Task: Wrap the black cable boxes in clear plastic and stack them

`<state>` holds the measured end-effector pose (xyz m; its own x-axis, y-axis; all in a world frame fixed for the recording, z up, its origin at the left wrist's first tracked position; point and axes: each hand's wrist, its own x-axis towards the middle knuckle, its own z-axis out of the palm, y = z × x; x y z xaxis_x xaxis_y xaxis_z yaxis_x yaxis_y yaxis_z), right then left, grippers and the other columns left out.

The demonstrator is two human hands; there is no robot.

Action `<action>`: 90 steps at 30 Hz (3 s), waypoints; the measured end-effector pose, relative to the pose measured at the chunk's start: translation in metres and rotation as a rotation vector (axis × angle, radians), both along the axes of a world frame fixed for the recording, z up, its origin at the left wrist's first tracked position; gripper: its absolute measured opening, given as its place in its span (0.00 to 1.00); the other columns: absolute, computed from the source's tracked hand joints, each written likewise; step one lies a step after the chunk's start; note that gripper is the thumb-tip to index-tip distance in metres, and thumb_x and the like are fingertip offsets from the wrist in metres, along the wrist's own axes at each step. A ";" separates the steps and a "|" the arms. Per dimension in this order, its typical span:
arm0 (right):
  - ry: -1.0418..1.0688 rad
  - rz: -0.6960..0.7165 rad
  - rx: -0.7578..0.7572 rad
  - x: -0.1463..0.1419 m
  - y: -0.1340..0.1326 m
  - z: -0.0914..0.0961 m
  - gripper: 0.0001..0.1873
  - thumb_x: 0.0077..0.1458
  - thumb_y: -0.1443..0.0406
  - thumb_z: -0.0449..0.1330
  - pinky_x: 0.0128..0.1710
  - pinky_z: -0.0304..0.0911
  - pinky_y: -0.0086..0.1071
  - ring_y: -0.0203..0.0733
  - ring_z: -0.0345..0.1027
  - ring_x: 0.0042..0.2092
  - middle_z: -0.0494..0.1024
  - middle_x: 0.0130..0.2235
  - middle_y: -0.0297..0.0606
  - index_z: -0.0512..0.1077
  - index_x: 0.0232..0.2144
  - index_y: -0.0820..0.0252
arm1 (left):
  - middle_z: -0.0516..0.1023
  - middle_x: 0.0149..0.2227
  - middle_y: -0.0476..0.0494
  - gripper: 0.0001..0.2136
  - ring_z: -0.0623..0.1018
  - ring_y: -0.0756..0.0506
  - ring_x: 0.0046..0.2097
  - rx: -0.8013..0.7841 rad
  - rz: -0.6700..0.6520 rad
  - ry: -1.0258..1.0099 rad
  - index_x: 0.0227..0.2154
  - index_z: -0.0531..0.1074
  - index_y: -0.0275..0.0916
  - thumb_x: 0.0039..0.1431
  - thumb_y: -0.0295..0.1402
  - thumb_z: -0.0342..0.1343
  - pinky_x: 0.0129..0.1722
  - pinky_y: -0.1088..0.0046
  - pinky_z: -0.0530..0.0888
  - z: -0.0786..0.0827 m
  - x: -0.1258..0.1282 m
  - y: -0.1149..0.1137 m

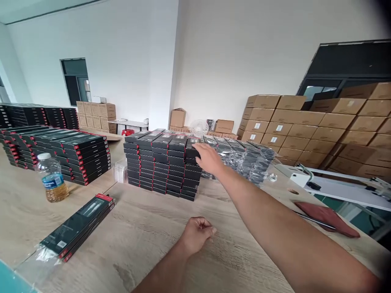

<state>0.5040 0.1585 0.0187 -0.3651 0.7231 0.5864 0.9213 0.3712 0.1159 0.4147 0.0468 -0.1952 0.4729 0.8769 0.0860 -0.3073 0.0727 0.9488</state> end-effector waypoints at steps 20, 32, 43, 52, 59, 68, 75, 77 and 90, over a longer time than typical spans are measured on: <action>0.527 -0.397 -0.273 0.171 -0.179 -0.145 0.10 0.56 0.61 0.54 0.37 0.64 0.35 0.43 0.71 0.35 0.78 0.33 0.38 0.74 0.33 0.57 | 0.77 0.28 0.50 0.27 0.74 0.48 0.25 -0.332 0.001 -0.125 0.49 0.66 0.41 0.41 0.29 0.60 0.26 0.73 0.71 0.010 0.003 -0.012; 0.664 -0.449 -0.406 0.241 -0.130 -0.162 0.15 0.44 0.58 0.58 0.19 0.50 0.29 0.33 0.53 0.18 0.62 0.13 0.30 0.64 0.13 0.59 | 0.74 0.50 0.41 0.30 0.73 0.42 0.52 0.052 0.089 0.127 0.55 0.64 0.41 0.46 0.30 0.63 0.54 0.64 0.66 -0.005 -0.001 -0.001; 0.451 -0.214 -0.215 0.119 -0.145 -0.146 0.11 0.56 0.59 0.53 0.34 0.58 0.32 0.40 0.67 0.31 0.76 0.30 0.36 0.72 0.27 0.56 | 0.77 0.47 0.41 0.22 0.66 0.39 0.58 0.213 0.097 0.320 0.18 0.77 0.41 0.58 0.49 0.48 0.59 0.61 0.57 0.018 -0.001 -0.011; 0.618 -0.139 -0.261 0.068 -0.171 -0.180 0.12 0.59 0.58 0.52 0.35 0.62 0.32 0.40 0.69 0.34 0.76 0.33 0.38 0.72 0.33 0.56 | 0.76 0.36 0.43 0.10 0.74 0.45 0.37 0.163 0.008 0.322 0.19 0.74 0.37 0.46 0.38 0.60 0.37 0.72 0.68 0.010 -0.004 -0.010; 0.668 0.038 -0.441 0.073 -0.182 -0.182 0.12 0.55 0.56 0.57 0.31 0.61 0.31 0.38 0.65 0.31 0.73 0.29 0.34 0.72 0.26 0.56 | 0.64 0.20 0.53 0.18 0.62 0.52 0.24 0.066 0.078 0.332 0.16 0.65 0.37 0.44 0.46 0.61 0.25 0.75 0.58 0.007 -0.005 -0.006; 0.965 -0.052 -0.373 0.080 -0.176 -0.192 0.12 0.50 0.56 0.60 0.29 0.60 0.30 0.37 0.63 0.29 0.73 0.28 0.34 0.72 0.28 0.59 | 0.63 0.20 0.53 0.20 0.60 0.53 0.24 0.085 0.116 0.337 0.15 0.65 0.37 0.41 0.48 0.63 0.25 0.75 0.55 0.011 -0.009 -0.006; 1.146 -0.041 -0.408 0.086 -0.173 -0.187 0.16 0.49 0.52 0.61 0.29 0.58 0.30 0.36 0.61 0.27 0.71 0.24 0.32 0.72 0.26 0.60 | 0.63 0.19 0.53 0.19 0.60 0.53 0.22 0.098 0.127 0.400 0.16 0.66 0.37 0.41 0.48 0.62 0.24 0.74 0.56 0.011 -0.012 -0.004; 1.183 -0.052 -0.391 0.089 -0.171 -0.186 0.17 0.47 0.52 0.62 0.28 0.58 0.30 0.36 0.60 0.27 0.70 0.23 0.32 0.70 0.24 0.60 | 0.63 0.19 0.53 0.18 0.60 0.53 0.23 0.100 0.124 0.417 0.17 0.67 0.37 0.42 0.47 0.62 0.24 0.74 0.56 0.011 -0.012 -0.003; 0.388 -0.332 0.185 0.087 -0.188 -0.161 0.22 0.48 0.66 0.57 0.49 0.55 0.48 0.55 0.58 0.52 0.65 0.51 0.48 0.68 0.49 0.59 | 0.65 0.21 0.52 0.18 0.63 0.52 0.23 0.065 0.154 0.418 0.17 0.68 0.36 0.44 0.47 0.61 0.24 0.74 0.58 0.007 -0.022 0.006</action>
